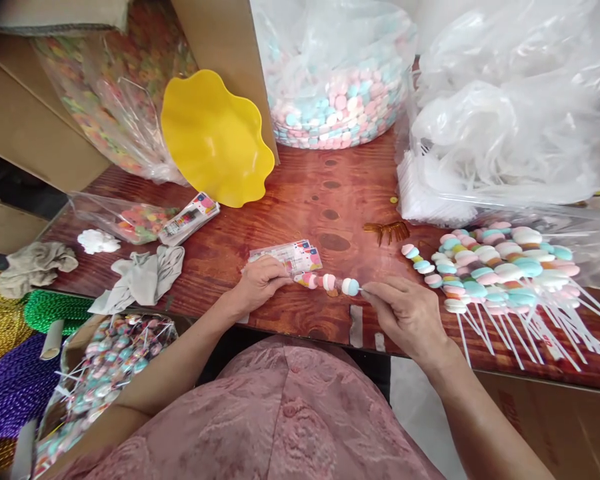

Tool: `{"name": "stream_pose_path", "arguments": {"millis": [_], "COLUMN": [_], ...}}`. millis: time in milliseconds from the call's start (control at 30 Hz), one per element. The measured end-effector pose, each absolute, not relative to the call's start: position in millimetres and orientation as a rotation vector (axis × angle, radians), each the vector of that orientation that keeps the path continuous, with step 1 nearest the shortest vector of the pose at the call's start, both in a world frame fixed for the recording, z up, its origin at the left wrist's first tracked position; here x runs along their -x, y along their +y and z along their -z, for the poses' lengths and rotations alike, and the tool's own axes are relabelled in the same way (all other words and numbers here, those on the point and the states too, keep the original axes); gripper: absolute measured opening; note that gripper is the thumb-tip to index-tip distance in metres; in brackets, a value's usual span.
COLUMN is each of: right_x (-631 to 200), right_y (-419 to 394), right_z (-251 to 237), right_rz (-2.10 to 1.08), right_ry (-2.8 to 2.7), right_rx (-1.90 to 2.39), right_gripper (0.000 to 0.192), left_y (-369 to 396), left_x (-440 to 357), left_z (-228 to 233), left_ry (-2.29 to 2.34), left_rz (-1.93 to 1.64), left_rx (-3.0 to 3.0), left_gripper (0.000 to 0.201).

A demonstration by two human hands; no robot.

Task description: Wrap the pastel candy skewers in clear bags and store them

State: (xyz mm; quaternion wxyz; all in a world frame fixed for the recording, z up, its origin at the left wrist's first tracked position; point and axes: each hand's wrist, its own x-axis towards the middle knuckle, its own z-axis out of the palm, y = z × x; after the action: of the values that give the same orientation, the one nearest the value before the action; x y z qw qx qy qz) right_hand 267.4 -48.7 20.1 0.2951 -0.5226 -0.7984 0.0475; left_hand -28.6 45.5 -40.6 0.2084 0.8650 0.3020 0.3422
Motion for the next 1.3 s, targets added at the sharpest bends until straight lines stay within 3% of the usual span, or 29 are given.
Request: {"name": "stream_pose_path", "arguments": {"millis": [167,300,367,433,667,933,1167,1300], "right_x": [-256,-253,-251,-249,-236,-233,-248,-247], "right_y": [-51,-52,-52,-54,-60,-57,-49,-42], "right_z": [-19,-20,-21,-22,-29,-45,-46,-42], "right_rz": [0.114,0.039,-0.034,-0.039,0.415,0.467,0.570,0.526], "right_ry": [-2.297,-2.225,-2.181,-2.158,-2.267,-2.460,-2.454,-2.491], "right_rx": [1.285,1.225,1.167,1.126,1.112,0.929,0.954,1.080], "right_gripper": [0.015,0.015,0.017,0.020,0.024,0.019,0.014,0.015], "left_y": [43,47,50,52,44,35,29,27], "left_x": [26,27,26,25,15,4,4,2], "left_z": [37,23,15,8,-8,-28,-25,-24], "left_ry": [0.685,0.761,0.741,0.707,1.014,1.366,0.911,0.959], "left_rz": [-0.929,-0.921,-0.896,-0.787,-0.289,-0.033,-0.035,0.009], "left_rx": [-2.469,-2.490,-2.556,-2.613,-2.607,-2.605,-2.477,-2.482], "left_gripper": [0.024,0.017,0.028,0.031,0.009,0.014,0.025,0.025]}}
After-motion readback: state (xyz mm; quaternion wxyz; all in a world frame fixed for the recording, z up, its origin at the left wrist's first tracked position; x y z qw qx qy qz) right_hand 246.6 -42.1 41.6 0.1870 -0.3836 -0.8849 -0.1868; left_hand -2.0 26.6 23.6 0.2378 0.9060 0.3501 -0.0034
